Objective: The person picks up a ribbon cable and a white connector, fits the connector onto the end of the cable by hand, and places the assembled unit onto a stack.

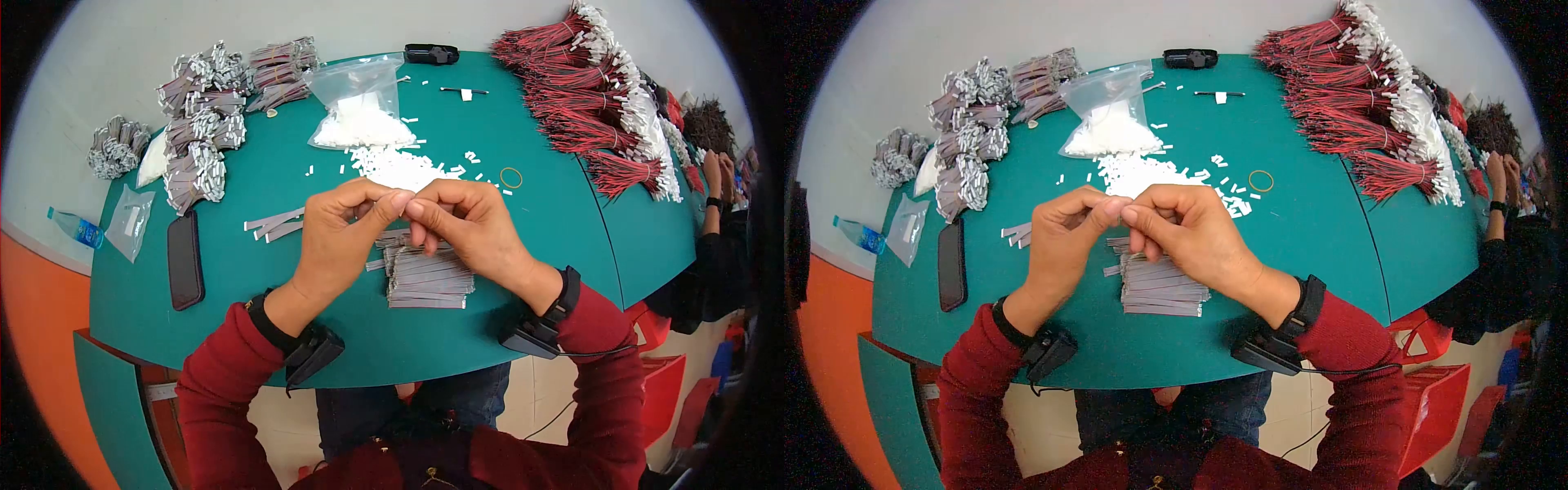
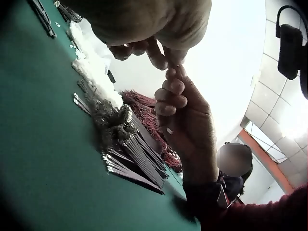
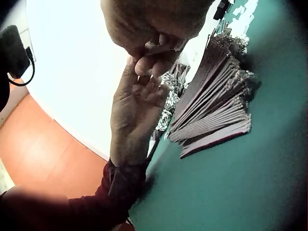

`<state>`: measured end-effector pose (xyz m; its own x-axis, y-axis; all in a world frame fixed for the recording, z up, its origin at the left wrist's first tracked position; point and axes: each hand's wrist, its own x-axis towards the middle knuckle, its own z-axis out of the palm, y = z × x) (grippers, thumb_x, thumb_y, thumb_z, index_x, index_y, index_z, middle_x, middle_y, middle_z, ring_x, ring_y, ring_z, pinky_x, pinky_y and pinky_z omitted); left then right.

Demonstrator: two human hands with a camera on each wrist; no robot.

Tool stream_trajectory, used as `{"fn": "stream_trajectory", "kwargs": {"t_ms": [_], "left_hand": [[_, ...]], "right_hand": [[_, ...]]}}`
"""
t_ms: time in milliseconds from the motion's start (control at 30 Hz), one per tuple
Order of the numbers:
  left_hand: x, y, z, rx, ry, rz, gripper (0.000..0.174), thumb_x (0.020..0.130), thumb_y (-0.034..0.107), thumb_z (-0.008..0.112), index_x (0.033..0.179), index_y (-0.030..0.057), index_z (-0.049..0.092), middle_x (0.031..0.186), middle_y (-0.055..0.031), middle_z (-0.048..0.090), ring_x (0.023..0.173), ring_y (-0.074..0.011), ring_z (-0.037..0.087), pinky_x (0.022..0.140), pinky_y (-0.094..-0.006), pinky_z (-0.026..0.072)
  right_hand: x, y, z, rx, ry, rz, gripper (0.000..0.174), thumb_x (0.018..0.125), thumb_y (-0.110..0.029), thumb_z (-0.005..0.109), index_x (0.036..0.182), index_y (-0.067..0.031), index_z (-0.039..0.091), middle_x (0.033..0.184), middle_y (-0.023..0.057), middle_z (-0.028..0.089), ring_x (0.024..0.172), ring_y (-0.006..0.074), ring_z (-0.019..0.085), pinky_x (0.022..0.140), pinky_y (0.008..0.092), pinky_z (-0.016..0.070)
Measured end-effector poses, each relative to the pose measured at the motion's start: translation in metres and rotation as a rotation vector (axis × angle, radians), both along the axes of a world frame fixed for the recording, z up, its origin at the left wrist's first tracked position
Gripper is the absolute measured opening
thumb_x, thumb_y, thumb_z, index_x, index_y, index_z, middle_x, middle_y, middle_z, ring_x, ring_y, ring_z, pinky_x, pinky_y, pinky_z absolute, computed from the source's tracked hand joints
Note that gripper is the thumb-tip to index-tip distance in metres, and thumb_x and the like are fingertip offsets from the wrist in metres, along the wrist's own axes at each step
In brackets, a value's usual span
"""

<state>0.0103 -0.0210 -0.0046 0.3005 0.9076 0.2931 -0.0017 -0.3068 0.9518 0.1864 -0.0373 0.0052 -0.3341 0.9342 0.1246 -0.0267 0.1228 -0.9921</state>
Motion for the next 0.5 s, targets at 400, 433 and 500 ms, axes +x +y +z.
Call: {"fn": "stream_trajectory", "kwargs": {"t_ms": [400, 433, 500], "left_hand": [[-0.0013, 0.0035, -0.0006, 0.31, 0.184, 0.116, 0.011, 0.082, 0.015, 0.065, 0.087, 0.006, 0.07, 0.068, -0.0007, 0.059, 0.062, -0.0091, 0.039, 0.055, -0.0232, 0.0315], [-0.0016, 0.0038, 0.0006, 0.342, 0.222, 0.126, 0.011, 0.082, 0.015, 0.066, 0.087, 0.0063, 0.07, 0.068, -0.0007, 0.059, 0.062, -0.0096, 0.039, 0.055, -0.0234, 0.0313], [-0.0026, 0.0054, 0.0007, 0.309, 0.223, 0.094, 0.011, 0.082, 0.014, 0.065, 0.088, 0.0059, 0.07, 0.068, -0.0012, 0.06, 0.062, -0.0104, 0.041, 0.057, -0.0242, 0.0335]], "right_hand": [[-0.0009, -0.0001, 0.0, -0.006, -0.029, 0.003, 0.017, 0.09, -0.014, 0.056, 0.083, 0.0, 0.063, 0.066, -0.0014, 0.059, 0.056, 0.0021, 0.049, 0.05, 0.0174, 0.0394], [-0.0009, 0.0004, -0.0003, -0.005, -0.034, 0.003, 0.017, 0.09, -0.014, 0.056, 0.083, 0.0, 0.063, 0.066, -0.0015, 0.059, 0.056, 0.0022, 0.049, 0.05, 0.0174, 0.0395], [0.0007, 0.0012, 0.0002, -0.004, -0.034, 0.002, 0.017, 0.09, -0.014, 0.056, 0.083, 0.0001, 0.063, 0.066, -0.0014, 0.059, 0.056, 0.0023, 0.049, 0.051, 0.0175, 0.04]]}}
